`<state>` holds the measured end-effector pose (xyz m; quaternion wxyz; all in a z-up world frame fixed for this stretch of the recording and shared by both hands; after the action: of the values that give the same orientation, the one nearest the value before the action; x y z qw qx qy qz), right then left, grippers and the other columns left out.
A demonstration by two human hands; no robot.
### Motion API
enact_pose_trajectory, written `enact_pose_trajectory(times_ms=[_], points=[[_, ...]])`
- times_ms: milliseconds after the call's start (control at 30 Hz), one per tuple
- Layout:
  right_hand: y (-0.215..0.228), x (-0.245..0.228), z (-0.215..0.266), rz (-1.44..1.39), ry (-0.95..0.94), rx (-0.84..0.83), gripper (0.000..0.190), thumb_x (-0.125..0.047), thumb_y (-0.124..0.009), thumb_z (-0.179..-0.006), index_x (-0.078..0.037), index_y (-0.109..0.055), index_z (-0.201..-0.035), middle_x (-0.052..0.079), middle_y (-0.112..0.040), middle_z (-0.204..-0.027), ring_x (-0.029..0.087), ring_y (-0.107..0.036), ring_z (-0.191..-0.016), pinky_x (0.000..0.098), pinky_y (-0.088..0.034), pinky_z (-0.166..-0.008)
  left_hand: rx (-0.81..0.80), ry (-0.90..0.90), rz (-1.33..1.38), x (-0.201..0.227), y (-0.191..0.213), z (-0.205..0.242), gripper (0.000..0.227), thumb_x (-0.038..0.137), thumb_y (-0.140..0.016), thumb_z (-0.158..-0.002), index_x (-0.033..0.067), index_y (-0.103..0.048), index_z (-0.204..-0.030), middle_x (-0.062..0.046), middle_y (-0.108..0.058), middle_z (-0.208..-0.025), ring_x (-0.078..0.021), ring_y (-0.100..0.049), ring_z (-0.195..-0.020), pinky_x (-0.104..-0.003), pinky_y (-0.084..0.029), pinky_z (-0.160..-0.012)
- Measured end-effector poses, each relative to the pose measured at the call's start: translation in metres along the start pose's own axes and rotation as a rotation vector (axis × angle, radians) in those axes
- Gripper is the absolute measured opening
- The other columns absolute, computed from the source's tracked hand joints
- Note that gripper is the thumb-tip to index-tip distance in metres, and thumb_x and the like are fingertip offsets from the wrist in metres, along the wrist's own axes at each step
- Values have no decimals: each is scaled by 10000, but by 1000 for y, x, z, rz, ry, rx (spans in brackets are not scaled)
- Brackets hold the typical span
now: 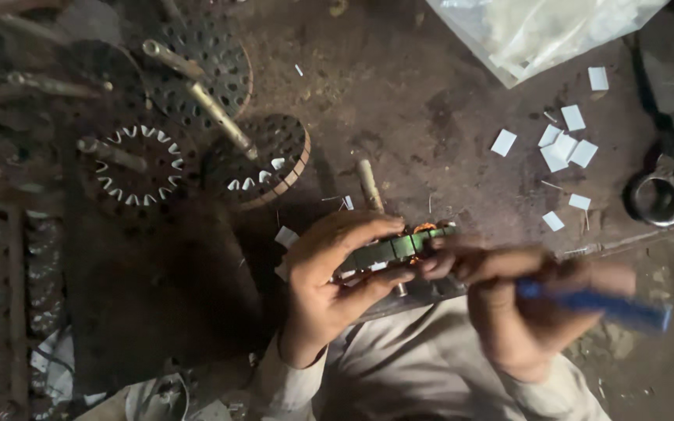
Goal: The person inserts small white rectangular insulating pieces into the slots of a copper-wound stator core. They use a blue-handled screwdriver to press the pieces into place and rotate the stator to access different slots.
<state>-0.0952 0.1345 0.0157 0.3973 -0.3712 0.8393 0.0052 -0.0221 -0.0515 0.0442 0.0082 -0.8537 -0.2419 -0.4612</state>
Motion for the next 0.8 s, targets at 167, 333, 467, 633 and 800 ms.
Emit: enact_pose_trajectory(times_ms=[167, 333, 467, 633, 800], points=[[24, -26, -21, 192, -401, 314, 321, 5, -655, -1064, -2, -500, -1345, 93, -691, -973, 210, -699, -887, 392, -637, -824, 125, -23, -64, -6, -9, 1, 401, 118, -833, -888, 14, -671, -1239, -120, -694, -1285, -240, -694, -1188, -345, -561, -1032], [37, -13, -36, 765, -649, 123, 309, -33, -731, -945, 5, -633, -1236, 66, -619, -818, 116, -532, -665, 260, -422, -573, 243, 68, -112, -9, -13, -7, 360, 135, -807, -950, 23, -662, -1260, -125, -676, -1262, -244, -684, -1176, -327, -558, -1025], [46, -4, -24, 987, -572, -4, 337, -49, -734, -899, -23, -672, -1230, 115, -672, -775, 155, -604, -635, 287, -477, -602, 269, 88, -63, -17, -12, -11, 347, 150, -765, -990, 12, -659, -1290, -120, -702, -1259, -220, -684, -1176, -318, -541, -1040], [53, 0, -22, 1127, -434, -136, 337, -62, -739, -859, -20, -678, -1188, 191, -694, -903, 318, -682, -742, 387, -522, -664, 312, 153, -30, -29, -14, -12, 344, 192, -759, -994, 4, -669, -1267, -87, -710, -1188, -179, -690, -1110, -308, -544, -1004], [31, 2, -24, 1284, -280, -265, 358, -8, -742, -763, -6, -657, -1110, 201, -644, -1009, 416, -629, -931, 454, -506, -781, 327, 127, -43, -23, -12, -10, 386, 175, -730, -1009, -4, -611, -1329, -107, -660, -1279, -205, -628, -1201, -327, -495, -1057]])
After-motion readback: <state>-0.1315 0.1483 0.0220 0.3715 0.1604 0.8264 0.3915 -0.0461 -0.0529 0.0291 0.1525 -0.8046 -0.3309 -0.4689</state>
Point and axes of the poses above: each hand's wrist, its own z-axis away from the middle knuckle, its own y-axis out of the back of the hand, x = y × z, the point moved 1 cm from there along -z, towards the middle knuckle
